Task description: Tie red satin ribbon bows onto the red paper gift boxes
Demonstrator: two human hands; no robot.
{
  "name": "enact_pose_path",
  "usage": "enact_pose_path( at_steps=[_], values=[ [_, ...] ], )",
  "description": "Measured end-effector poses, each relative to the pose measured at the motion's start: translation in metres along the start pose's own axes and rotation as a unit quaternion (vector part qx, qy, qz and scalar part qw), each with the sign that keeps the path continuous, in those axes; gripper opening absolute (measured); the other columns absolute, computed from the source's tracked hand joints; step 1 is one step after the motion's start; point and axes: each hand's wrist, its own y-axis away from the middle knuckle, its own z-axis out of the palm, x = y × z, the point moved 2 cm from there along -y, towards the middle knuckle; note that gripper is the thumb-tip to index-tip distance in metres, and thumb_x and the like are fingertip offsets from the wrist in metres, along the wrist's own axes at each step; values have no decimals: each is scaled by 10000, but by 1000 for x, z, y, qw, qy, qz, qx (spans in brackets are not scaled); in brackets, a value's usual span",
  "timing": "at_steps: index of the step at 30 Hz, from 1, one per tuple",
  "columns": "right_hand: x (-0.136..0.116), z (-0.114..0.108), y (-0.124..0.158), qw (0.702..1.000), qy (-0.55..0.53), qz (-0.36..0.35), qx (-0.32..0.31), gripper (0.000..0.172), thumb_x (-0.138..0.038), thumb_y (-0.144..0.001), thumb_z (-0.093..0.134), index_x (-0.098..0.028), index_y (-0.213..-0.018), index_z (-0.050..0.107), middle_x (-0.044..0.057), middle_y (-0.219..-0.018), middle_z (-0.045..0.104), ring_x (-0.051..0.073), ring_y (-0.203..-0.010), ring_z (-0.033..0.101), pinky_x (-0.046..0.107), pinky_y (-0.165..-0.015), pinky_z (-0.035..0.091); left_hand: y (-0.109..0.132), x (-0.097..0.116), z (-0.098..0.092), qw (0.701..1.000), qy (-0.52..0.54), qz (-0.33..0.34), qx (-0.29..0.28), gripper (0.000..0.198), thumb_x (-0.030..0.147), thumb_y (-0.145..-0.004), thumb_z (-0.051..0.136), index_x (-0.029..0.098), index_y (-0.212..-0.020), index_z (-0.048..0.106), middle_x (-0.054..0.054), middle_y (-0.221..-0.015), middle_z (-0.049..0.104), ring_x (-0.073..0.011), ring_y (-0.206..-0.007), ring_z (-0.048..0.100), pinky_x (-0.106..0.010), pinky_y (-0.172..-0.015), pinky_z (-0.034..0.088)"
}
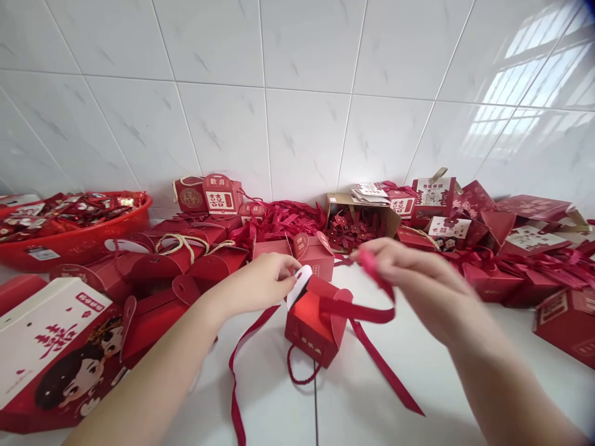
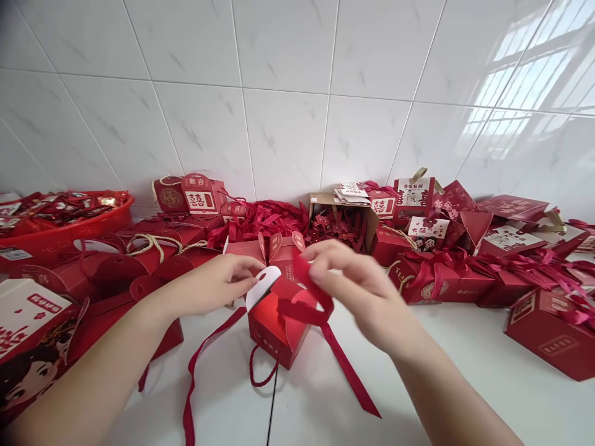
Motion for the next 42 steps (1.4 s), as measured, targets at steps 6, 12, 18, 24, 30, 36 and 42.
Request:
enact_pose_path(
  at_steps=[6,12,18,24,30,36,42],
  values=[
    [46,34,-29,975,77,166,-126,323,-451,-841,513,-182,-677,588,60,-1125,568,236,-980,559,317,-777,436,0,3,4,999,27,10,-37,387,494,-830,462,193,-1019,614,29,-619,562,-74,-430,314,-213,-408,245],
    [57,39,-30,975,51,155,-148,246,-385,-842,510,-194,-794,657,46,-1150,576,217,-997,563,295,-811,431,3,3,9,999,16,29,-43,371,451,-846,439,203,-1069,601,24,-635,572,-75,-434,287,-218,-425,265],
    [54,40,-31,976,82,111,-170,228,-355,-855,479,-211,-718,591,26,-948,604,199,-921,543,303,-808,418,8,6,12,999,20,36,-29,319,419,-838,433,193,-959,623,-33,-794,664,-138,-579,539,-233,-516,387],
    [57,45,-31,971,146,75,-171,248,-365,-881,448,-218,-726,574,29,-930,594,197,-943,529,327,-879,397,-2,-1,18,999,-16,32,-13,269,402,-850,394,204,-833,575,-14,-734,648,-143,-572,530,-238,-505,371],
    [44,26,-26,952,281,44,-109,274,-448,-884,449,-238,-875,625,58,-1073,604,243,-1048,519,394,-926,369,-3,-3,4,984,-170,-2,58,177,306,-805,412,208,-692,504,-18,-635,605,-157,-509,500,-258,-468,318],
    [30,-17,-4,885,440,121,-90,524,-664,-717,578,-226,-994,653,127,-1036,652,340,-930,568,457,-789,403,13,-17,-46,879,-382,-172,230,97,204,-707,470,183,-621,510,-146,-672,628,-316,-644,595,-357,-529,350],
    [52,-6,-11,865,416,194,-202,619,-706,-562,677,-200,-920,679,133,-904,677,326,-793,610,352,-600,411,1,-13,-30,962,-205,-28,176,257,465,-786,484,227,-848,559,-58,-883,647,-238,-765,605,-318,-621,427]
  ],
)
